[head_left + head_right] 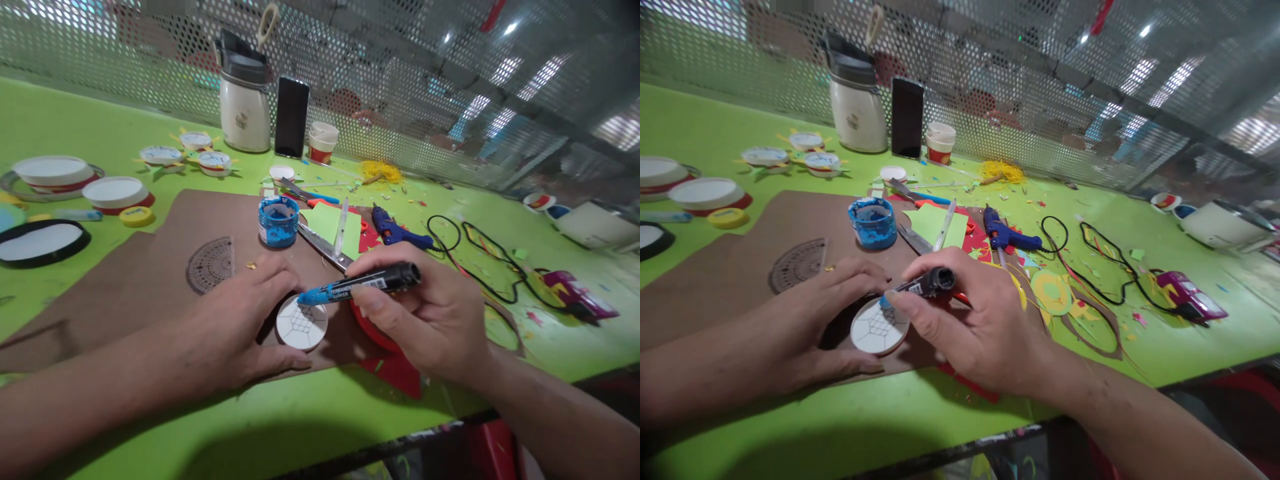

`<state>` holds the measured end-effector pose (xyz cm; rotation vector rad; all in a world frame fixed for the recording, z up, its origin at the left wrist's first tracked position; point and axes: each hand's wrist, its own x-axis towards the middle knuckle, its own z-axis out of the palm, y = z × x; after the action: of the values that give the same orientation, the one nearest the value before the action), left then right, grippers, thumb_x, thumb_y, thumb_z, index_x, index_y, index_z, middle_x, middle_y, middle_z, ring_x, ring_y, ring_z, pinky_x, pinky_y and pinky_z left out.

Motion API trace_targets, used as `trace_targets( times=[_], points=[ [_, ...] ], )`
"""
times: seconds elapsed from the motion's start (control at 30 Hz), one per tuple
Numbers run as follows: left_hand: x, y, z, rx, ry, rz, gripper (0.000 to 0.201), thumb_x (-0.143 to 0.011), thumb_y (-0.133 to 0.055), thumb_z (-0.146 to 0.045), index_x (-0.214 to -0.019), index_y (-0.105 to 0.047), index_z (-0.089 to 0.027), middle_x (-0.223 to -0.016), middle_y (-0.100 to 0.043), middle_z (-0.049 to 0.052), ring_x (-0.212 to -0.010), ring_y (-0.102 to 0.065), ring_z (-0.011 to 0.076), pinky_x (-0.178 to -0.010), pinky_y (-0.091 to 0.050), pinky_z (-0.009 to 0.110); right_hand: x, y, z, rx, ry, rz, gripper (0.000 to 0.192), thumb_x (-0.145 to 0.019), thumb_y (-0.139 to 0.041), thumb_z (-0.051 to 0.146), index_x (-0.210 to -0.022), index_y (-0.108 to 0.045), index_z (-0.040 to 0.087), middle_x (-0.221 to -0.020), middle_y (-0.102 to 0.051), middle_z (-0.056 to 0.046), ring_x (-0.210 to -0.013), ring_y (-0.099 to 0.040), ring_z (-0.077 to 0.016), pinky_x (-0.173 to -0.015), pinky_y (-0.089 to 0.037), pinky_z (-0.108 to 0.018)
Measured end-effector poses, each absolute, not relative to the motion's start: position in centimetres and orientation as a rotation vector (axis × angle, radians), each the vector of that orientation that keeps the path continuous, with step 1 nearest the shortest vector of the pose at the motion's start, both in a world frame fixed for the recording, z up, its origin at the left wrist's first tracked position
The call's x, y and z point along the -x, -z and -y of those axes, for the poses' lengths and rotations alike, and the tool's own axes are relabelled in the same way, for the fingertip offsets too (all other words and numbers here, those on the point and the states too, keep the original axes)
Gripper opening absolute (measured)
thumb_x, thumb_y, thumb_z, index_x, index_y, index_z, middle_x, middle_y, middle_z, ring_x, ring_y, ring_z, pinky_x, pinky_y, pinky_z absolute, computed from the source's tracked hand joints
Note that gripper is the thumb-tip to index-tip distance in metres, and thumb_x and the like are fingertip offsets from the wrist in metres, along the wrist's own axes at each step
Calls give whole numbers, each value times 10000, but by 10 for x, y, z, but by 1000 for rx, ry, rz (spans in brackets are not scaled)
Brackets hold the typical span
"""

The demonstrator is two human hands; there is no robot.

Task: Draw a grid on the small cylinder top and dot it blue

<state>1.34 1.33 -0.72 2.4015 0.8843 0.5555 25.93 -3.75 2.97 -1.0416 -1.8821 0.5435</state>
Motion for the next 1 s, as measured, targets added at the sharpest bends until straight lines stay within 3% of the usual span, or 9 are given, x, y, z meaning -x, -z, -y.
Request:
trace_targets(
  times=[0.37,1.0],
  points=[
    [-13,9,-16,-2405,-559,-858,396,-842,-842,-551,-1053,-706,-244,-1106,-692,83,-1009,-674,294,-885,-599,408,-260,-30,37,1064,-553,1872,107,-975,-799,286,-1057,-733,300,-750,-726,43,-533,-632,-121,-454,-475,-244],
    [-13,8,-15,-2413,-550,-883,368,-832,-855,-477,-1062,-694,-238,-1135,-691,85,-1021,-673,294,-881,-591,407,-261,-36,37,1093,-510,1897,79,-998,-773,312,-1009,-707,269,-696,-689,54,-485,-584,-99,-438,-445,-233]
  ],
)
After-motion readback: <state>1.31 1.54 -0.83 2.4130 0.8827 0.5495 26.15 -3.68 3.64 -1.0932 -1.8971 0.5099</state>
